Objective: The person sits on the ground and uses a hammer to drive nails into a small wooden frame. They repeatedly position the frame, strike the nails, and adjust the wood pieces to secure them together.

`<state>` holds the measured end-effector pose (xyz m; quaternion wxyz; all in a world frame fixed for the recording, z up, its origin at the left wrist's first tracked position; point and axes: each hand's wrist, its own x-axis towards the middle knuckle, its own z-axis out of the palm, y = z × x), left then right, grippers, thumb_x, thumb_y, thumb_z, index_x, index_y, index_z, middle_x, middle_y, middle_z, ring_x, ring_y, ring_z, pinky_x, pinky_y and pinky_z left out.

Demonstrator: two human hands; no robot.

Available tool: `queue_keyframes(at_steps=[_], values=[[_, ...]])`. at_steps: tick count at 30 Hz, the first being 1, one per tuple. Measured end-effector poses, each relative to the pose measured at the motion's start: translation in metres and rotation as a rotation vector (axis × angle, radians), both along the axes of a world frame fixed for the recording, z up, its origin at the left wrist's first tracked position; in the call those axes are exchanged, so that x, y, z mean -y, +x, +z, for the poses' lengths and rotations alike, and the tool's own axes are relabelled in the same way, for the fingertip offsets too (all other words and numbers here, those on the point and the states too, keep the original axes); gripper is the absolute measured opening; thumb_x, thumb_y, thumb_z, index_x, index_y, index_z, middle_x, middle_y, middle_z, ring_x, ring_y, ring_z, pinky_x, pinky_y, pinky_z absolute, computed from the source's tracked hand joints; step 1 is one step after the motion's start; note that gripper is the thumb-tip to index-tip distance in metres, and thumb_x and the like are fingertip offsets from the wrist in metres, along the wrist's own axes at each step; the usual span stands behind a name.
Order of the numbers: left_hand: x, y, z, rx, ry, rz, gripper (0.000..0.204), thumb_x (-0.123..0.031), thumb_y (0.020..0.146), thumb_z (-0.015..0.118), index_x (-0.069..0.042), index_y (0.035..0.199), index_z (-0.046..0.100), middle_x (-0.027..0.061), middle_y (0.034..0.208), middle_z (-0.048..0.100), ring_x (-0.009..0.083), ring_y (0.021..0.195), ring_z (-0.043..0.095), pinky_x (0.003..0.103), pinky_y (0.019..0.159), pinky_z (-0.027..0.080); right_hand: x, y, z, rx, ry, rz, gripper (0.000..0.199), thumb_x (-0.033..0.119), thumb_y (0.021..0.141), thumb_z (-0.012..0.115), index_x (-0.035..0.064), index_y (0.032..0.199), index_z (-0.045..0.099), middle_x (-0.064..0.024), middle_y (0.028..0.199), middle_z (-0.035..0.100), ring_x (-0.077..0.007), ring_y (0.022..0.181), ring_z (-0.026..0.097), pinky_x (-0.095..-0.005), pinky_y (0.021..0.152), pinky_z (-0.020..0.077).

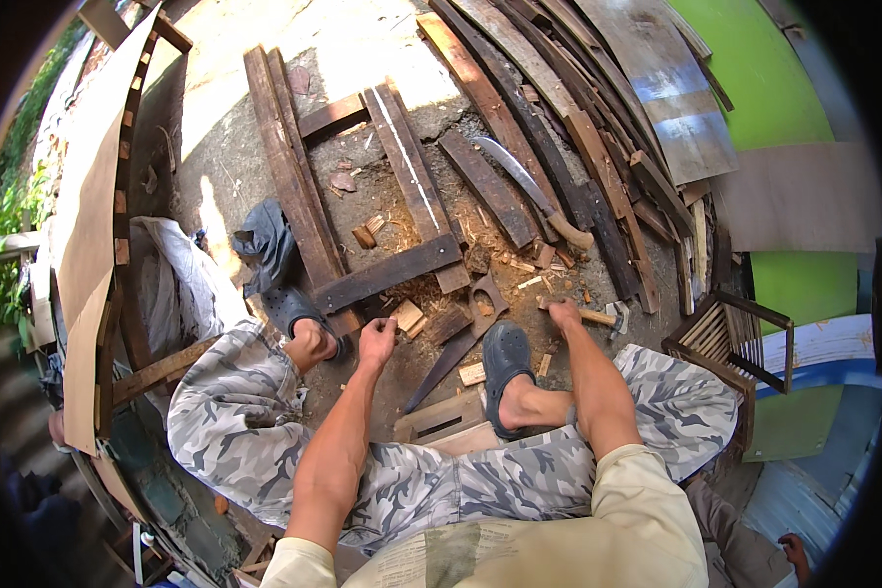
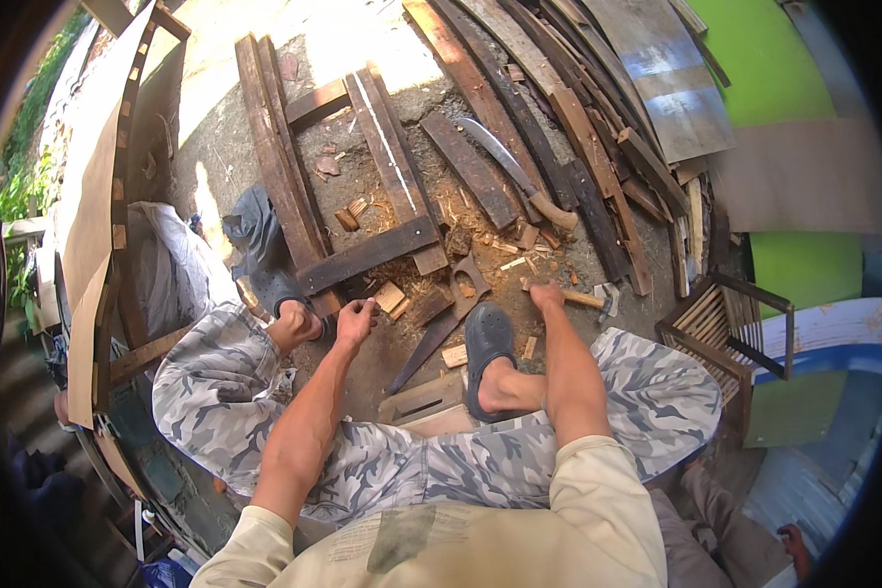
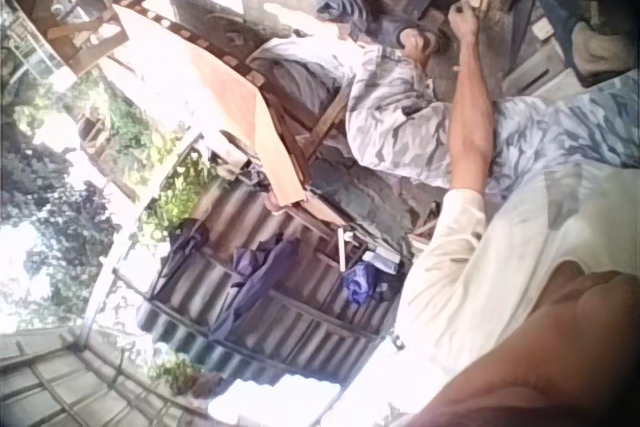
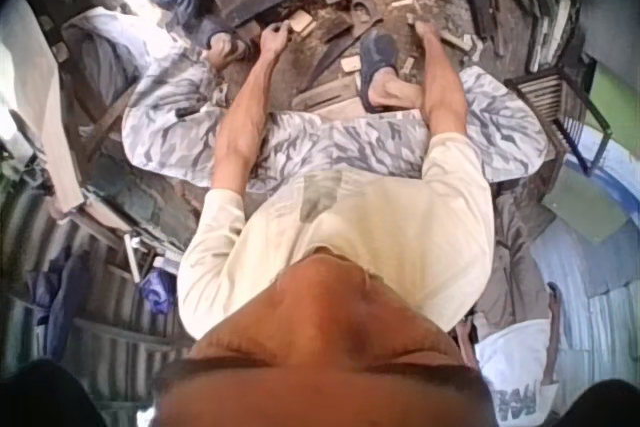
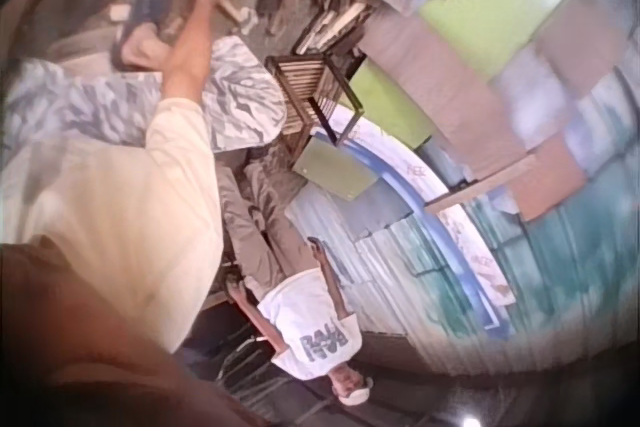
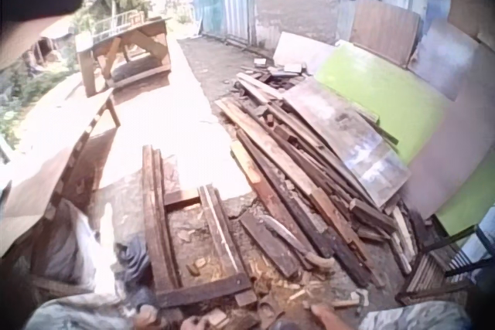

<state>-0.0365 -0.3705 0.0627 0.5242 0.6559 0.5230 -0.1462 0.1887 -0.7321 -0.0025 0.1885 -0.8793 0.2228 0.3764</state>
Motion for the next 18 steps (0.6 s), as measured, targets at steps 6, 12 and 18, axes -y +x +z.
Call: queue_keyframes(at_steps=[6, 12, 18], values=[[0.020, 0.023, 0.006, 0.004, 0.069, -0.189, 0.048, -0.044, 0.090, 0.061, -0.001, 0.109, 0.069, 0.0185, 0.100, 0.071, 0.0338, 0.098, 0.067, 0.041, 0.086, 0.049, -0.008, -0.006, 0.009, 0.153, -0.050, -0.226, 0.069, 0.043, 0.086, 0.064, -0.0015, 0.137, 0.051, -0.0232, 0.136, 0.057, -0.0390, 0.126, 0.053, -0.0444, 0.105, 0.0422], [0.028, 0.013, 0.006, 0.009, 0.039, -0.266, 0.052, -0.049, 0.088, 0.060, -0.003, 0.110, 0.070, 0.0216, 0.107, 0.070, 0.0373, 0.104, 0.066, 0.043, 0.089, 0.050, -0.102, -0.025, 0.071, 0.220, 0.184, -0.145, 0.055, 0.032, 0.087, 0.062, -0.0075, 0.125, 0.055, -0.0254, 0.116, 0.065, -0.0367, 0.100, 0.065, -0.0457, 0.090, 0.0485], [0.031, 0.040, 0.036, 0.160, -0.032, -0.375, 0.047, -0.043, 0.094, 0.059, 0.002, 0.104, 0.069, 0.0111, 0.088, 0.073, 0.0191, 0.075, 0.070, 0.035, 0.074, 0.053, -0.141, -0.015, 0.158, 0.082, 0.728, -0.303, 0.032, 0.028, 0.092, 0.057, 0.0059, 0.115, 0.056, -0.0074, 0.083, 0.061, -0.0188, 0.061, 0.057, -0.0352, 0.051, 0.0475]])
